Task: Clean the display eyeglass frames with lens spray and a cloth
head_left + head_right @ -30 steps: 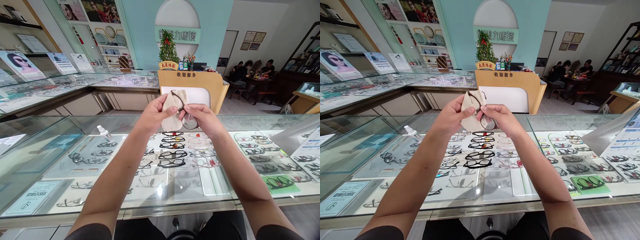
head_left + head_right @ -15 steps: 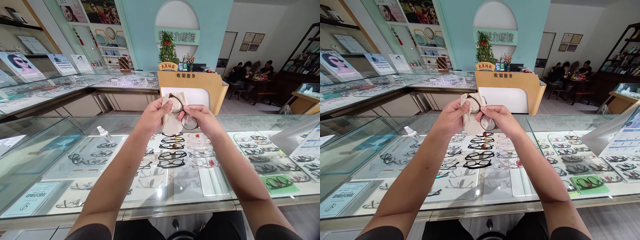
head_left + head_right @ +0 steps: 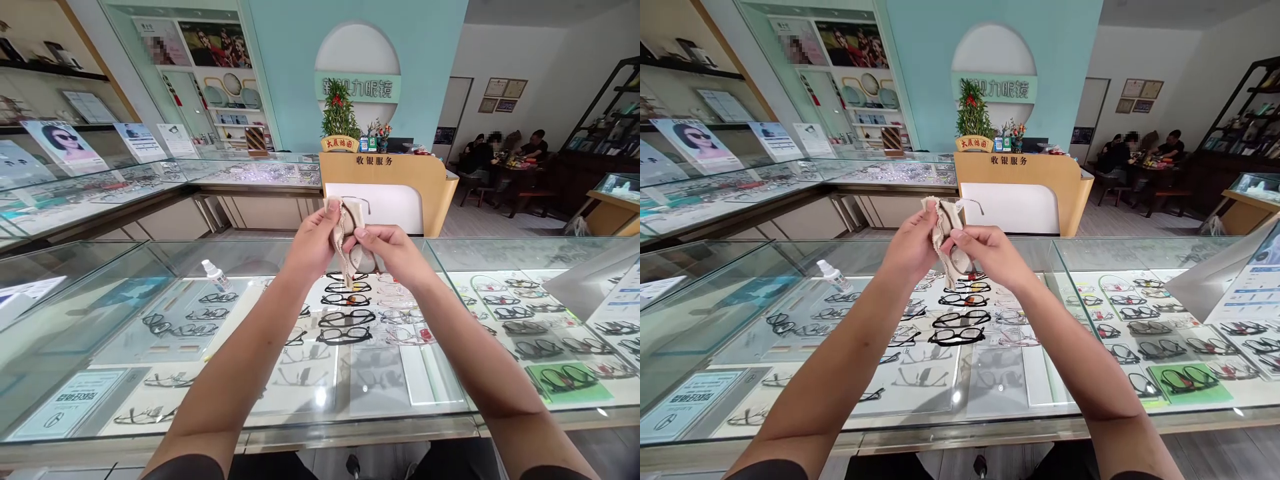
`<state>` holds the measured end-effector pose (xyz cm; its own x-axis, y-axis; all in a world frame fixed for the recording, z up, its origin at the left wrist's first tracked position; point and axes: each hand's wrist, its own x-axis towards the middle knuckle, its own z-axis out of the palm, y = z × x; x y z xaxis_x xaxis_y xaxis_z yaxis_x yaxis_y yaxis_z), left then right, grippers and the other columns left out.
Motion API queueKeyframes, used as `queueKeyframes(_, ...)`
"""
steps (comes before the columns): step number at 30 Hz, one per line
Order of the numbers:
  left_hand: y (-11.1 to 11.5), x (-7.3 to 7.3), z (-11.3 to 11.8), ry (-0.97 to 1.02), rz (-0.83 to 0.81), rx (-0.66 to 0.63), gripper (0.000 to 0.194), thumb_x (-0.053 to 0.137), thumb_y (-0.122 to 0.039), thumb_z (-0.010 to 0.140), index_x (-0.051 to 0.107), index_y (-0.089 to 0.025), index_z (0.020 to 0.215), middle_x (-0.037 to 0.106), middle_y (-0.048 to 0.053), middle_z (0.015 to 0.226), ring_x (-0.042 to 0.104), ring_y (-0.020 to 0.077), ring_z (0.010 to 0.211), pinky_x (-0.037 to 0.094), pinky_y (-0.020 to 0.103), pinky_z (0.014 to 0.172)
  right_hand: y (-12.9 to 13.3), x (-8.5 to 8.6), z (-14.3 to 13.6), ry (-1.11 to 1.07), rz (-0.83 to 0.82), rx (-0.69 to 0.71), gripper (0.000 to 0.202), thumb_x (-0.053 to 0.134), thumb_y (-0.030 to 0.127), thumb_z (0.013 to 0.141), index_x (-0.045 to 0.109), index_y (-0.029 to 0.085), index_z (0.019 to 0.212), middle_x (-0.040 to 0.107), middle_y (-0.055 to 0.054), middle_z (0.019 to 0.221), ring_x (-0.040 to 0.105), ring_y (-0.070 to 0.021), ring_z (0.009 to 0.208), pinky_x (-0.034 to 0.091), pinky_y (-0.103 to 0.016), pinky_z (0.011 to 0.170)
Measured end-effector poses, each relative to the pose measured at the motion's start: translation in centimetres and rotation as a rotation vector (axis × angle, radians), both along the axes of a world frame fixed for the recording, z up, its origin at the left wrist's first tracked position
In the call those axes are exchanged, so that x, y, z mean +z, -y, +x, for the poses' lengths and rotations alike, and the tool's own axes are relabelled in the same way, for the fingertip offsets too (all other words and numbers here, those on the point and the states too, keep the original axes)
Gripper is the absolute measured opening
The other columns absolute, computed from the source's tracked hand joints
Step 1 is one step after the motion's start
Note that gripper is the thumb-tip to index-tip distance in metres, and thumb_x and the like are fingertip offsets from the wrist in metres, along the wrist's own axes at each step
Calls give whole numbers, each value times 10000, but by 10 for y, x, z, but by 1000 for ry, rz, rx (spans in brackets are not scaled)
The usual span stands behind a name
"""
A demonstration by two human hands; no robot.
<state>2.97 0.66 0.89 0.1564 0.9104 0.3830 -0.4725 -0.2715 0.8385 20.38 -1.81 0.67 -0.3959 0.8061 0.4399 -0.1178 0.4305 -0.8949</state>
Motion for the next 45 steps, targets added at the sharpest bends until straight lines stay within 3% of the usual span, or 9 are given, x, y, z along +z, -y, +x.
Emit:
queueKeyframes(3, -4, -2, -2, 14, -44, -27, 458, 922, -598, 882, 784, -163, 917, 790, 49, 815, 766, 181, 758, 620, 282, 688, -11, -5, 7, -85, -38, -57, 494, 761, 703, 970, 878, 230, 888, 549, 0, 701, 430, -146, 675, 362, -294, 601)
queueKeyframes(8, -5, -3, 0, 55, -69, -33, 403, 899, -515, 936, 830, -146, 1081, 862, 110, 1033, 818, 255, 1034, 649, 345, 901, -23, -9, 12, -205, 35, -125, 446, 775, 691, 967, 890, 263, 921, 606, -24, 872, 464, -149, 727, 414, -301, 635)
queueKeyframes(14, -2, -4, -5, -22, -91, -111, 432, 910, -528, 922, 842, -129, 1075, 869, 136, 1051, 821, 275, 1078, 651, 368, 959, -27, -10, 11, -220, 140, -263, 480, 731, 742, 974, 879, 285, 955, 619, -41, 1043, 510, -168, 847, 480, -310, 714)
queueKeyframes(19, 4, -4, -3, -132, -89, -219, 610, 974, -648, 789, 863, -134, 1097, 866, 129, 1025, 819, 328, 1107, 654, 424, 976, -28, -13, 6, -253, 88, -216, 476, 729, 746, 970, 872, 293, 954, 640, -37, 1021, 564, -176, 838, 515, -336, 730)
queueKeyframes(25, 7, -4, -1, -122, -60, -215, 564, 951, -648, 822, 875, -145, 1064, 861, 121, 1049, 800, 328, 1165, 636, 425, 1014, -30, -14, 5, -321, 63, -224, 463, 768, 741, 942, 878, 292, 956, 728, -37, 1075, 650, -206, 1006, 565, -371, 950)
queueKeyframes(31, 7, -6, 0, -163, -93, -270, 638, 941, -662, 828, 856, -173, 1229, 857, 104, 1086, 804, 299, 1109, 644, 382, 938, -25, -13, 2, -334, -32, -178, 460, 790, 743, 921, 877, 299, 1002, 732, -24, 1022, 623, -180, 854, 553, -332, 743)
queueKeyframes(36, 9, -8, 3, -176, -97, -291, 699, 904, -672, 866, 798, -210, 1381, 848, 83, 1096, 802, 276, 1065, 641, 356, 879, -22, -13, -3, -357, -23, -168, 440, 807, 716, 920, 871, 287, 987, 757, -29, 1087, 647, -186, 955, 566, -328, 853)
queueKeyframes(41, 10, -8, 3, -200, -73, -262, 554, 925, -669, 839, 828, -192, 1104, 787, 53, 894, 758, 214, 864, 603, 315, 760, -23, -14, -4, -352, -35, -191, 441, 766, 703, 958, 853, 273, 997, 751, -32, 1076, 650, -181, 954, 560, -323, 841)
queueKeyframes(45, 10, -7, 1, -289, -42, -241, 504, 923, -654, 846, 780, -176, 922, 686, 24, 756, 611, 151, 650, 478, 284, 602, -22, -13, -5, -348, -85, -198, 476, 764, 732, 939, 836, 265, 992, 751, -29, 999, 632, -176, 872, 535, -316, 753)
